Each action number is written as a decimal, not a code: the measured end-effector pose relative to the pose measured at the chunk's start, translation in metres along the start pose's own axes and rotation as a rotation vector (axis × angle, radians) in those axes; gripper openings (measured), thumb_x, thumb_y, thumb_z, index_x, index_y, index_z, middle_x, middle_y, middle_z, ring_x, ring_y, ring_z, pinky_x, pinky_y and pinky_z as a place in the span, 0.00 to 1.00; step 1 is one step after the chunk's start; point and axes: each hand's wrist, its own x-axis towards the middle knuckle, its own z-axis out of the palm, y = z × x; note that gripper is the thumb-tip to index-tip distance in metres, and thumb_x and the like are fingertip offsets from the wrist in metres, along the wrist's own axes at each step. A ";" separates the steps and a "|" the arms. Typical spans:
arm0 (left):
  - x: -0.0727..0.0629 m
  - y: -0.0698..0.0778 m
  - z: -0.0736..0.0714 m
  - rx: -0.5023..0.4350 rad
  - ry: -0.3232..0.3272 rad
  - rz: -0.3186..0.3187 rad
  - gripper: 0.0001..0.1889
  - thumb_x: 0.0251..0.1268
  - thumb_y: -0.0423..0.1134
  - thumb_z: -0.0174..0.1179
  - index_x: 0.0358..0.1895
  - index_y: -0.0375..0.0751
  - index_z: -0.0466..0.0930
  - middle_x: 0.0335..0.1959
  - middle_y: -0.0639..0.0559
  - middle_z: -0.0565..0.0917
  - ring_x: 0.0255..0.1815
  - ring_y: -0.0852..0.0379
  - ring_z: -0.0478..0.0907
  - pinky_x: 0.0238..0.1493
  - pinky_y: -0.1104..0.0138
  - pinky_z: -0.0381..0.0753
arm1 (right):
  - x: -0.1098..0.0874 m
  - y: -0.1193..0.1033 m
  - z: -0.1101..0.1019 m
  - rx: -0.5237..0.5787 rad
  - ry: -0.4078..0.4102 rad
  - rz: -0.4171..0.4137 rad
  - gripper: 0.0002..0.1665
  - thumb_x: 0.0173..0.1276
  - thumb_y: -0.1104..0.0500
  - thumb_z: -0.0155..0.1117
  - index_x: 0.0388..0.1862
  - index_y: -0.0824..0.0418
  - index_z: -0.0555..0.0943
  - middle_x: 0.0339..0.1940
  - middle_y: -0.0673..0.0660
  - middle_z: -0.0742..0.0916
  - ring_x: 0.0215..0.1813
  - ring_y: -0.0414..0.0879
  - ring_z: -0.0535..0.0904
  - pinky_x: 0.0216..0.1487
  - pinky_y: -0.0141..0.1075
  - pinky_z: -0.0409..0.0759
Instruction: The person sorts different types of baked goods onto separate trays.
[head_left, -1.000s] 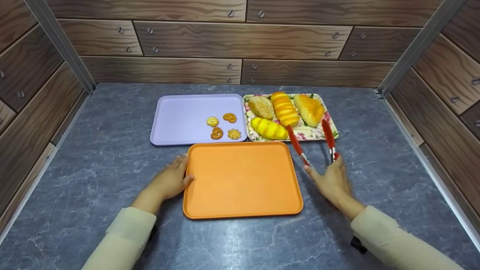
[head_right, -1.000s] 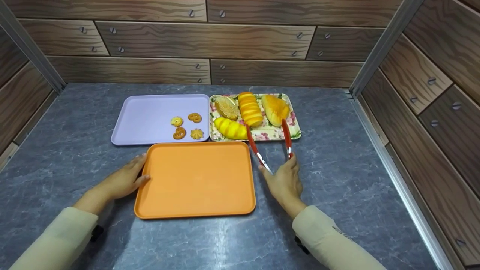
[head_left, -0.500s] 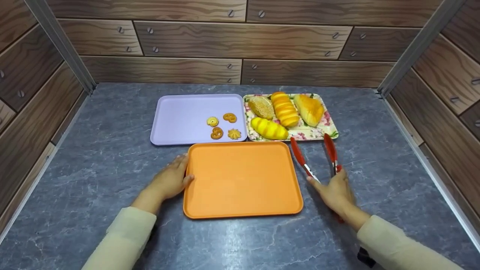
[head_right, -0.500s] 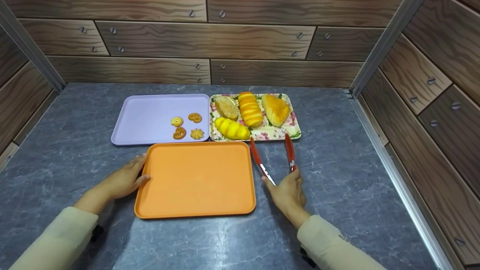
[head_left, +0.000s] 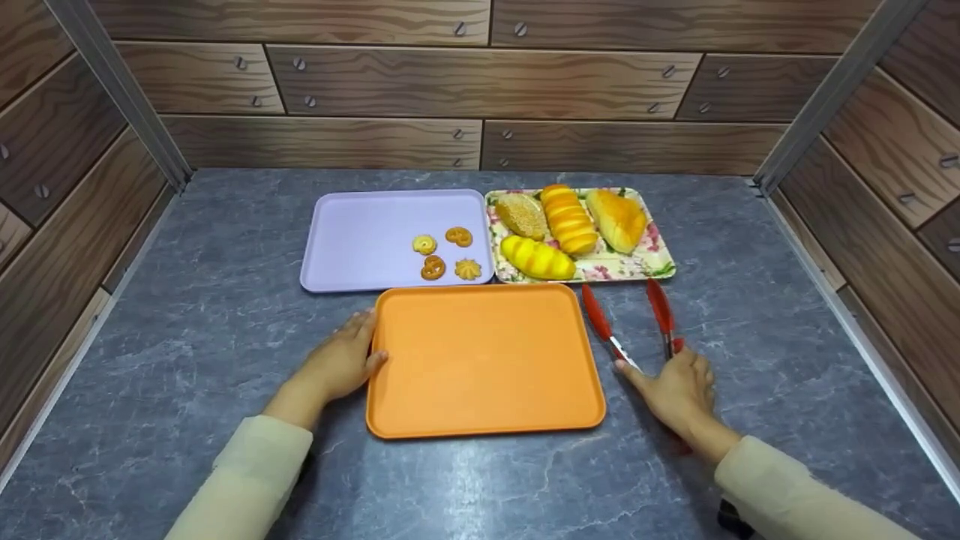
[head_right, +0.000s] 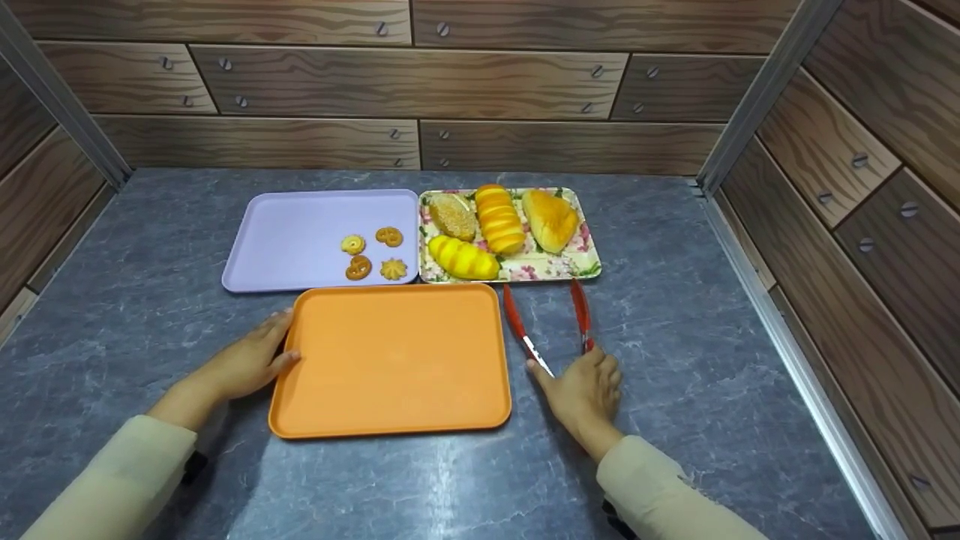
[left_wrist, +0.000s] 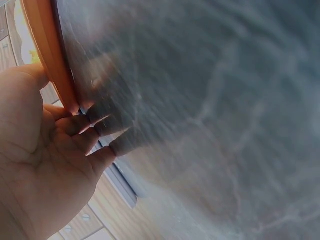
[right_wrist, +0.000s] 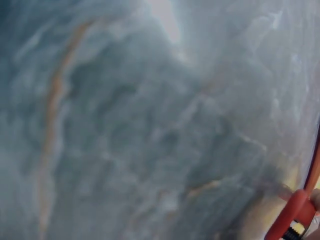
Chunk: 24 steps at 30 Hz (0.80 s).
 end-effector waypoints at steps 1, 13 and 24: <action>0.000 0.000 0.000 0.000 -0.002 -0.002 0.36 0.73 0.45 0.50 0.73 0.28 0.48 0.71 0.30 0.55 0.73 0.37 0.50 0.69 0.46 0.53 | 0.000 0.001 0.001 -0.004 0.004 0.001 0.63 0.51 0.28 0.66 0.57 0.83 0.59 0.48 0.77 0.68 0.51 0.71 0.64 0.49 0.60 0.66; 0.001 -0.002 0.002 -0.005 0.020 -0.001 0.35 0.72 0.45 0.51 0.73 0.28 0.49 0.71 0.29 0.56 0.72 0.37 0.51 0.68 0.45 0.54 | 0.003 0.001 0.002 -0.028 -0.009 0.006 0.67 0.46 0.26 0.68 0.59 0.82 0.58 0.49 0.77 0.67 0.52 0.70 0.62 0.50 0.60 0.65; -0.002 -0.007 -0.001 -0.091 0.027 0.036 0.36 0.73 0.46 0.50 0.72 0.24 0.47 0.71 0.28 0.54 0.72 0.35 0.49 0.69 0.46 0.51 | 0.010 -0.021 -0.026 0.033 -0.058 0.012 0.79 0.50 0.20 0.56 0.74 0.71 0.30 0.69 0.81 0.48 0.68 0.76 0.45 0.62 0.68 0.48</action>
